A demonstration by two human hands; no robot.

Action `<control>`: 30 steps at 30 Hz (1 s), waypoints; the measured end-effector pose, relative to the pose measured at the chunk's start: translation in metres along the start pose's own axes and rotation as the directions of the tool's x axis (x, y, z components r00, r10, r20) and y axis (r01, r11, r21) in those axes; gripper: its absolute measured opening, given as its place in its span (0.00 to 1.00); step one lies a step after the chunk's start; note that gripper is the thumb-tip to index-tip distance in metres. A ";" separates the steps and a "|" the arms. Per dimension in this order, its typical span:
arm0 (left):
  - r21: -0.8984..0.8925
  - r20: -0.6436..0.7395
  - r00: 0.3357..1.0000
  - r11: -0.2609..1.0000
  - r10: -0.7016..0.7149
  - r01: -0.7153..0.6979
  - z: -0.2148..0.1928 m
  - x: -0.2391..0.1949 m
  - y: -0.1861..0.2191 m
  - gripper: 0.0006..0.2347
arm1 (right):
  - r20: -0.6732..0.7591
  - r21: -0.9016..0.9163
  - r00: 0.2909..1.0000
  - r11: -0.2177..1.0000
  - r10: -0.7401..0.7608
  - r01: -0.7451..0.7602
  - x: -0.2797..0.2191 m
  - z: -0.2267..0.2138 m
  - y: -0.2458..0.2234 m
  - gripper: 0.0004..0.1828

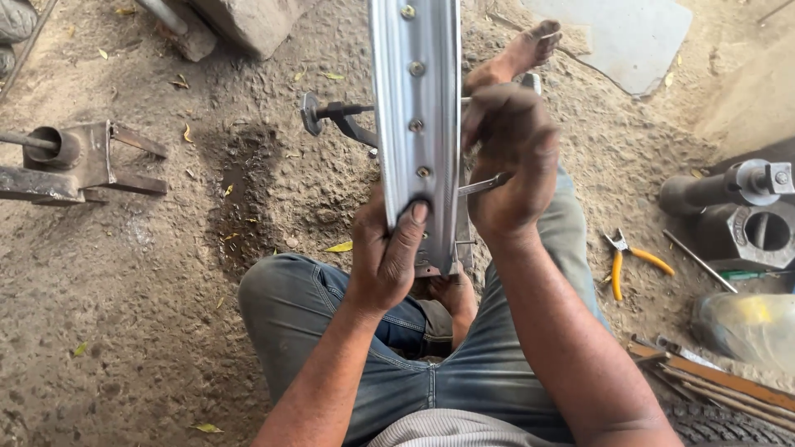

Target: The person sits on the ground and uses a spoke wrench to tighten and loosen the nipples on a bicycle wheel mounted in a truing stand. They rotate the wheel repeatedly to check alignment and continue adjusting the spokes.

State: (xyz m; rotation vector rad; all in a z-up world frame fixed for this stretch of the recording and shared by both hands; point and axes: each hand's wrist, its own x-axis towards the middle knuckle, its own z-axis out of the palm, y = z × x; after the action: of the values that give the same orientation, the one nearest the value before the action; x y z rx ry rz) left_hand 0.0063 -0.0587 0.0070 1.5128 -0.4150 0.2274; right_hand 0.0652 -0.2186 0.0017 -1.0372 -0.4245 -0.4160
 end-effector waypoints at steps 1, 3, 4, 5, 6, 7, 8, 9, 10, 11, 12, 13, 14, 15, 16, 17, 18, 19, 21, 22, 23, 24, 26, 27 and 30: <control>-0.004 -0.001 1.000 1.000 0.014 -0.014 0.001 -0.001 -0.001 0.14 | -0.004 0.032 1.000 0.999 -0.024 0.024 0.006 0.001 0.004 0.35; 0.020 -0.001 0.998 0.998 0.063 -0.063 0.001 -0.003 -0.001 0.15 | -0.025 0.029 0.998 0.998 -0.053 0.053 0.023 0.002 0.018 0.36; 0.047 0.002 0.995 0.994 0.098 -0.098 0.001 -0.005 0.000 0.15 | -0.034 0.018 0.997 0.998 -0.062 0.063 0.032 0.003 0.025 0.38; 0.071 0.007 0.991 0.988 0.135 -0.136 0.001 -0.006 0.000 0.16 | -0.041 -0.013 0.997 0.998 -0.065 0.065 0.044 0.005 0.035 0.39; 0.058 0.002 0.996 0.994 0.094 -0.094 0.001 -0.006 -0.001 0.15 | -0.048 -0.046 0.997 0.997 -0.067 0.065 0.045 0.006 0.040 0.40; 0.043 -0.001 0.999 0.998 0.049 -0.049 0.000 -0.007 -0.002 0.15 | -0.057 -0.079 0.996 0.995 -0.066 0.061 0.048 0.007 0.046 0.41; 0.026 -0.002 1.000 1.000 0.005 -0.005 0.000 -0.008 -0.001 0.15 | -0.067 -0.115 0.996 0.992 -0.063 0.055 0.048 0.008 0.049 0.40; 0.025 0.004 1.000 1.000 -0.008 0.008 0.001 -0.007 -0.002 0.15 | -0.077 -0.154 0.995 0.986 -0.069 0.056 0.047 0.009 0.050 0.40; 0.024 0.011 1.000 1.000 -0.020 0.020 0.001 -0.007 -0.001 0.15 | -0.087 -0.193 0.993 0.980 -0.075 0.057 0.046 0.009 0.048 0.39; 0.022 0.020 0.999 0.999 -0.031 0.030 0.001 -0.005 0.000 0.14 | -0.098 -0.233 0.992 0.970 -0.085 0.060 0.042 0.010 0.044 0.39; 0.022 0.023 1.000 1.000 0.001 -0.002 0.001 -0.004 0.001 0.14 | -0.109 -0.273 0.989 0.960 -0.096 0.062 0.039 0.010 0.040 0.38; 0.024 0.024 0.999 0.999 0.029 -0.030 0.000 -0.006 0.002 0.14 | -0.143 -0.313 0.989 0.950 -0.026 -0.020 0.033 0.012 0.034 0.31; 0.026 0.026 0.998 0.998 0.057 -0.058 -0.001 -0.006 0.003 0.15 | -0.178 -0.348 0.983 0.932 0.042 -0.103 0.023 0.013 0.027 0.24; 0.022 0.027 0.999 0.999 0.046 -0.046 -0.001 -0.007 0.003 0.14 | -0.214 -0.381 0.970 0.905 0.113 -0.190 0.013 0.014 0.021 0.18; 0.018 0.029 0.999 0.999 0.034 -0.034 -0.002 -0.007 0.002 0.14 | -0.138 -0.336 0.983 0.928 0.118 -0.159 0.004 0.015 0.016 0.15; 0.015 0.026 1.000 1.000 0.018 -0.018 -0.002 -0.009 0.001 0.14 | -0.059 -0.287 0.990 0.948 0.124 -0.136 -0.006 0.015 0.012 0.12; 0.012 0.022 1.000 1.000 0.012 -0.012 -0.001 -0.012 0.000 0.14 | 0.020 -0.234 0.992 0.965 0.126 -0.117 -0.014 0.015 0.008 0.11; 0.012 0.019 1.000 1.000 0.011 -0.011 -0.002 -0.012 -0.001 0.14 | 0.019 -0.234 0.994 0.967 0.105 -0.097 -0.019 0.016 0.006 0.12; 0.027 0.001 1.000 1.000 0.016 -0.016 -0.001 -0.011 0.000 0.13 | 0.022 -0.232 0.998 0.971 0.056 -0.049 -0.022 0.016 0.004 0.14; 0.042 -0.013 1.000 0.999 0.022 -0.021 0.000 -0.009 0.001 0.13 | 0.001 -0.286 0.998 0.956 0.067 -0.064 -0.021 0.016 0.004 0.15; 0.056 -0.025 0.999 0.998 0.027 -0.025 0.000 -0.008 0.002 0.13 | -0.025 -0.339 0.997 0.937 0.078 -0.082 -0.019 0.015 0.005 0.15; 0.064 -0.028 0.999 0.997 0.033 -0.031 0.000 -0.007 0.002 0.13 | -0.051 -0.390 0.995 0.915 0.088 -0.101 -0.018 0.014 0.006 0.15; 0.074 -0.031 0.999 0.997 0.038 -0.035 0.002 -0.007 0.003 0.13 | -0.090 -0.433 0.996 0.900 0.013 -0.051 -0.016 0.009 0.008 0.15; 0.120 -0.050 0.998 0.992 0.049 -0.042 0.003 -0.005 0.004 0.12 | -0.110 -0.456 0.994 0.889 -0.023 -0.029 -0.016 0.007 0.008 0.15; 0.223 -0.092 0.994 0.974 0.055 -0.033 0.003 -0.001 0.005 0.11 | -0.122 -0.364 0.991 0.931 -0.063 0.015 -0.021 -0.002 0.008 0.16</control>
State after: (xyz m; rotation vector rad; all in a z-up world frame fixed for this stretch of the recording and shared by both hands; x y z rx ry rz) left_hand 0.0029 -0.0609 0.0109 1.7037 -0.3536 0.3918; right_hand 0.0520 -0.2141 -0.0156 -1.3523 -0.2534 -0.6112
